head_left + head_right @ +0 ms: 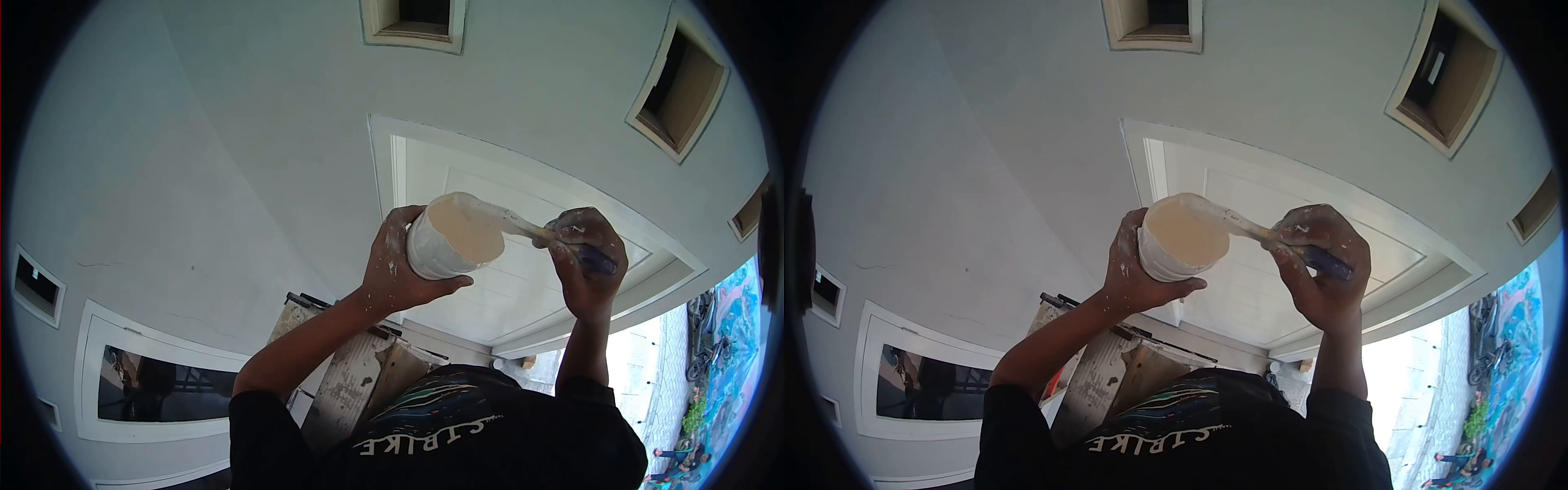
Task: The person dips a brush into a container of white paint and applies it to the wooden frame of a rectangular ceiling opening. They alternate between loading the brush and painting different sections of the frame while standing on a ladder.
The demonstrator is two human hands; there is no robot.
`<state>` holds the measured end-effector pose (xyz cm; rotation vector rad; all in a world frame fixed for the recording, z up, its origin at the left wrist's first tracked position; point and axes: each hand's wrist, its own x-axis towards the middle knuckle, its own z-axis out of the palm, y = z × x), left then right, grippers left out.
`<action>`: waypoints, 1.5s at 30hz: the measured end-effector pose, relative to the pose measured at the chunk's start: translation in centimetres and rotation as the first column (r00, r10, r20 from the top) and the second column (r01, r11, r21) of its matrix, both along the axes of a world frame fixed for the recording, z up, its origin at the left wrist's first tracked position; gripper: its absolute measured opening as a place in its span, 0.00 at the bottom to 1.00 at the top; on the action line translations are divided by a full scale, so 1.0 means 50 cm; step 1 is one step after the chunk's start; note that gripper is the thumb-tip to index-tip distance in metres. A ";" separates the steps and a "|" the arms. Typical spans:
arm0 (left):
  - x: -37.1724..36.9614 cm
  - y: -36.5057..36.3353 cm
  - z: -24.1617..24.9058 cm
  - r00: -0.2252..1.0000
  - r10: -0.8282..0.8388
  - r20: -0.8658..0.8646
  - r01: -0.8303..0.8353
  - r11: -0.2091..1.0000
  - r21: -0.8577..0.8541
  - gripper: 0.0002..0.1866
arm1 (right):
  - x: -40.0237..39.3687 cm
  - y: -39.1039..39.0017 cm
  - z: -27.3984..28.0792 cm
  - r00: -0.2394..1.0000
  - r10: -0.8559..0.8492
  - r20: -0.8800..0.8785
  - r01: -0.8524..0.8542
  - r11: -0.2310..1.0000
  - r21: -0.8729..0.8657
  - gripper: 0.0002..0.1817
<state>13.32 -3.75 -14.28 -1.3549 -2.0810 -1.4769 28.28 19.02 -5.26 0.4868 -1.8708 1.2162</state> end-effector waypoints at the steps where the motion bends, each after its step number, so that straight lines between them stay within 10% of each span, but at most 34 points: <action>1: 0.002 0.000 0.004 1.000 0.000 0.000 0.000 1.000 0.002 0.59 | 0.003 -0.003 0.009 0.997 -0.072 -0.023 0.074 0.991 0.109 0.08; 6: 0.017 -0.002 0.027 0.995 0.097 -0.010 -0.098 0.992 -0.083 0.59 | 0.008 -0.005 0.012 0.979 -0.191 -0.076 0.206 0.925 0.319 0.09; 9: 0.022 -0.001 0.038 0.995 0.093 0.042 -0.089 0.993 -0.081 0.60 | -0.001 -0.001 -0.018 0.987 -0.134 -0.085 0.150 0.965 0.215 0.09; 11: 0.020 0.001 0.043 0.994 0.089 0.066 -0.085 0.994 -0.074 0.60 | -0.011 -0.004 -0.035 0.998 -0.031 -0.056 0.018 0.977 -0.211 0.07; 18: -0.008 0.016 0.052 0.986 0.073 0.147 -0.065 0.996 -0.055 0.61 | -0.043 0.023 -0.059 0.993 0.108 -0.035 -0.112 0.870 -0.480 0.11; 45: -0.282 0.148 0.160 0.986 0.039 0.159 -0.055 0.994 0.096 0.54 | -0.322 0.070 0.186 0.954 -0.205 -0.220 0.263 0.923 0.280 0.11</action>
